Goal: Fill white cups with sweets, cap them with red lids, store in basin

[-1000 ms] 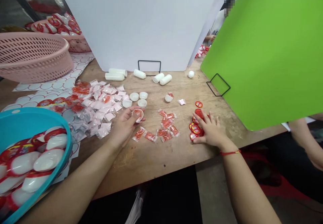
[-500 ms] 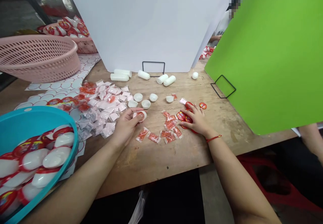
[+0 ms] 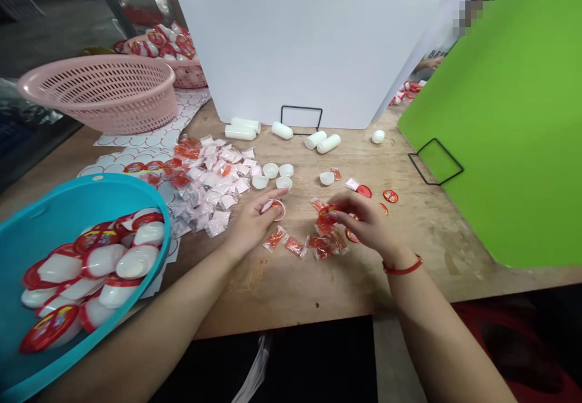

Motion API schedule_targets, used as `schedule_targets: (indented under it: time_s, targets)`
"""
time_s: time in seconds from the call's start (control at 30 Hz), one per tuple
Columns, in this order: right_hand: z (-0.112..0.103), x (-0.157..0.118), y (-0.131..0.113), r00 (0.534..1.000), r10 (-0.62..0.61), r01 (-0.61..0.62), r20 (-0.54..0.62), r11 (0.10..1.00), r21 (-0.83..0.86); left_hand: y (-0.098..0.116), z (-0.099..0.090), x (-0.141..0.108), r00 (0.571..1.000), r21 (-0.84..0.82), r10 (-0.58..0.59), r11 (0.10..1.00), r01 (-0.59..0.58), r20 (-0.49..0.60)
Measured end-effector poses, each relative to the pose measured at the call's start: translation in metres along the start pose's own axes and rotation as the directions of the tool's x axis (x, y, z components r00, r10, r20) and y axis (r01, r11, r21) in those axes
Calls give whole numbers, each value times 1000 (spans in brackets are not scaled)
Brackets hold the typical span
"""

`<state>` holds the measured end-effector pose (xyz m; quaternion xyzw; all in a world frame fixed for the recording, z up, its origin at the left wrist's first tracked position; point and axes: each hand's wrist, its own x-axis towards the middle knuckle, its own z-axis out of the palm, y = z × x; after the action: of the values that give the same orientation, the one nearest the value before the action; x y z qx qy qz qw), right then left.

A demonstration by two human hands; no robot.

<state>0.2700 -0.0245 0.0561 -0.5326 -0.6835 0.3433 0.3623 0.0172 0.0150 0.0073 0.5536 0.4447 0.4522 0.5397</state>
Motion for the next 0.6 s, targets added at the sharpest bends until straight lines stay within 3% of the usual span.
schedule_targets:
  time_s: [0.1,0.23,0.33,0.47,0.6]
  targets:
    - [35,17,-29,1000,21,-22,6,953,302,0,0,-1,994,37,55,998,-59,89]
    - [76,46,-46,992,120,-123,32,913,389,1,-1,-2,992,30,88,995,-91,87]
    - [97,54,-42,997,72,-55,-37,941,333,3,-4,-3,996,131,89,987,-92,30]
    - [110,51,-27,964,-183,195,-195,980,44,5,-7,-4,991,347,132,930,-120,-12]
    - [110,47,-16,947,-258,259,-189,966,-19,1,-4,-4,992,324,119,938,-127,46]
